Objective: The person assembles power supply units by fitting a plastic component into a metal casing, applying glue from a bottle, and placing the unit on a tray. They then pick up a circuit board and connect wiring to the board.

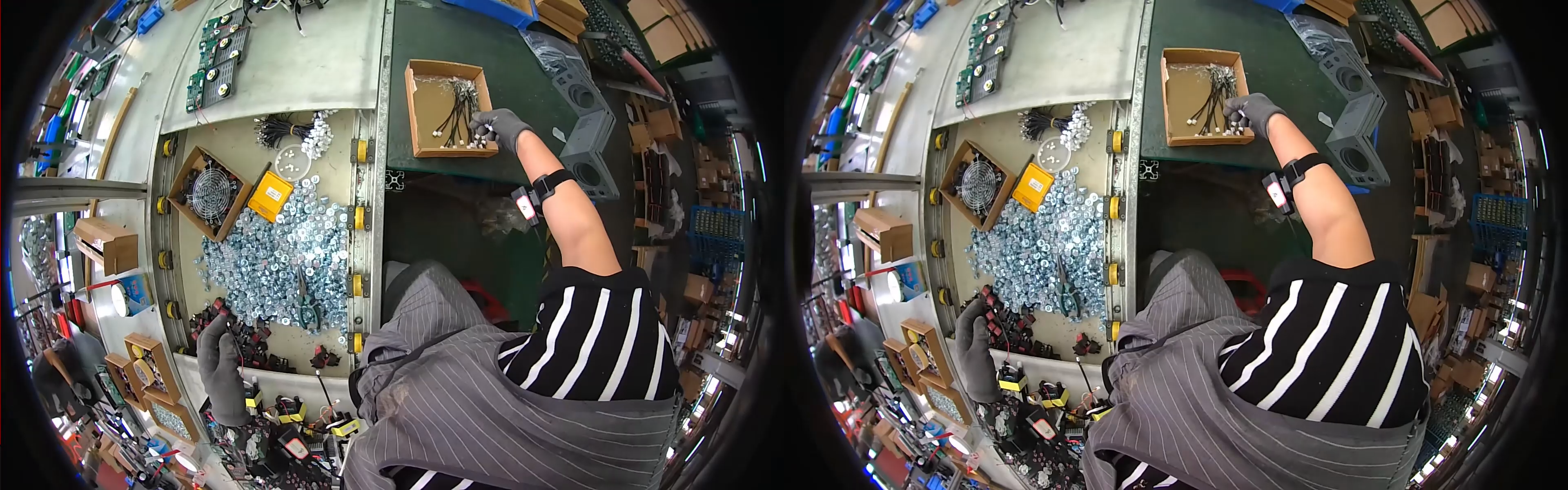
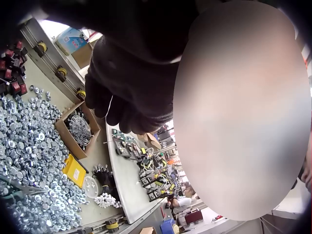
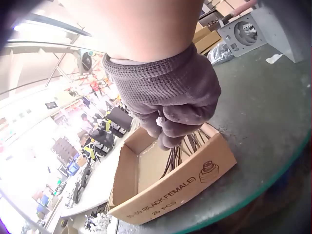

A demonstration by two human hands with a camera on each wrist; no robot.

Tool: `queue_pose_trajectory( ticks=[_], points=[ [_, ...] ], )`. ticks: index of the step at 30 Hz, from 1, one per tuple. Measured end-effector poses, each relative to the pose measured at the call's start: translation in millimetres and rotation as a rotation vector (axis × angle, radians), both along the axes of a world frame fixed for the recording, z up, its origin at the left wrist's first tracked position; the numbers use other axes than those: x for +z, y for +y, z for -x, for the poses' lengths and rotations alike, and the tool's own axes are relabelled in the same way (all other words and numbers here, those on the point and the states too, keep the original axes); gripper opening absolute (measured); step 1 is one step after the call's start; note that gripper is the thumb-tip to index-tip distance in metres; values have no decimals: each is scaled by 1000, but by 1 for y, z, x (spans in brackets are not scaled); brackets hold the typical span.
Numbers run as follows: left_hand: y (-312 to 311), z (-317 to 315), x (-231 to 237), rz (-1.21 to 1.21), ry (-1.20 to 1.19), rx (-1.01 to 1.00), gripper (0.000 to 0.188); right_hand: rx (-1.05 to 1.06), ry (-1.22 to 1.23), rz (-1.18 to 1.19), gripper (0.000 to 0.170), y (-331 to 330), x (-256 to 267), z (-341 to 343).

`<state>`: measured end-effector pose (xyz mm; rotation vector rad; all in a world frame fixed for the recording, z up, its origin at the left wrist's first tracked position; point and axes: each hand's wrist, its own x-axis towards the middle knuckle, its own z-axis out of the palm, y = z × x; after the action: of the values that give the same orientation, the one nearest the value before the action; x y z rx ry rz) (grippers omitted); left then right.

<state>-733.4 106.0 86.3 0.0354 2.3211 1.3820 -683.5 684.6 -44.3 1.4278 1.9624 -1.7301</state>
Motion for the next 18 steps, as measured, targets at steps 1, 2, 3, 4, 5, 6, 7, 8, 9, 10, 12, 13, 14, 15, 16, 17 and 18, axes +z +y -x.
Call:
queue_pose_trajectory(
  ticks=[1,2,3,4,5,6,7,8,9,10,12,13,14,15,16,17,18],
  points=[
    [2,0,-2,-23,6,2,30,-20,-4,29,22,0,2,0],
    [2,0,-4,-22,5,3,30,-40,-8,58,24,0,2,0],
    [2,-1,-6,-30,7,-4,30,-39,-9,59,24,-1,3,-1],
    [2,-1,-8,-37,9,-9,31,-86,75,49,26,-2,3,-2],
    [2,-1,-9,-36,7,-6,31,-133,160,40,27,-3,3,-2],
    [2,0,-10,-45,-8,-24,30,-130,159,40,27,-4,2,-4],
    [1,1,-11,-53,-22,-43,30,-138,157,1,27,-6,2,-7],
    [1,1,-13,-53,-21,-42,30,-147,158,-39,27,-9,1,-10],
    [0,0,-14,-45,-22,-38,30,-145,158,-39,27,-14,5,-13],
    [0,0,-14,-36,-22,-33,30,-230,187,-48,27,-22,11,-14],
    [6,0,-6,-39,-48,-18,29,-306,215,-55,27,-23,8,-15],
    [8,-1,-3,-42,-78,-12,29,-261,261,-148,28,-20,-3,-21],
    [7,-2,-4,-40,-81,-12,29,-218,307,-240,29,-18,-13,-27],
    [4,-1,-7,-42,-61,-21,29,-173,316,-490,32,-22,-16,-27],
    [4,1,-9,-48,-36,-26,29,-171,324,-490,32,-24,-17,-27],
    [6,1,-8,-28,15,-55,29,-62,362,-732,33,-26,-17,-28],
    [8,-1,-7,-24,9,-52,29,48,388,-969,34,-29,-18,-33]
  ],
)
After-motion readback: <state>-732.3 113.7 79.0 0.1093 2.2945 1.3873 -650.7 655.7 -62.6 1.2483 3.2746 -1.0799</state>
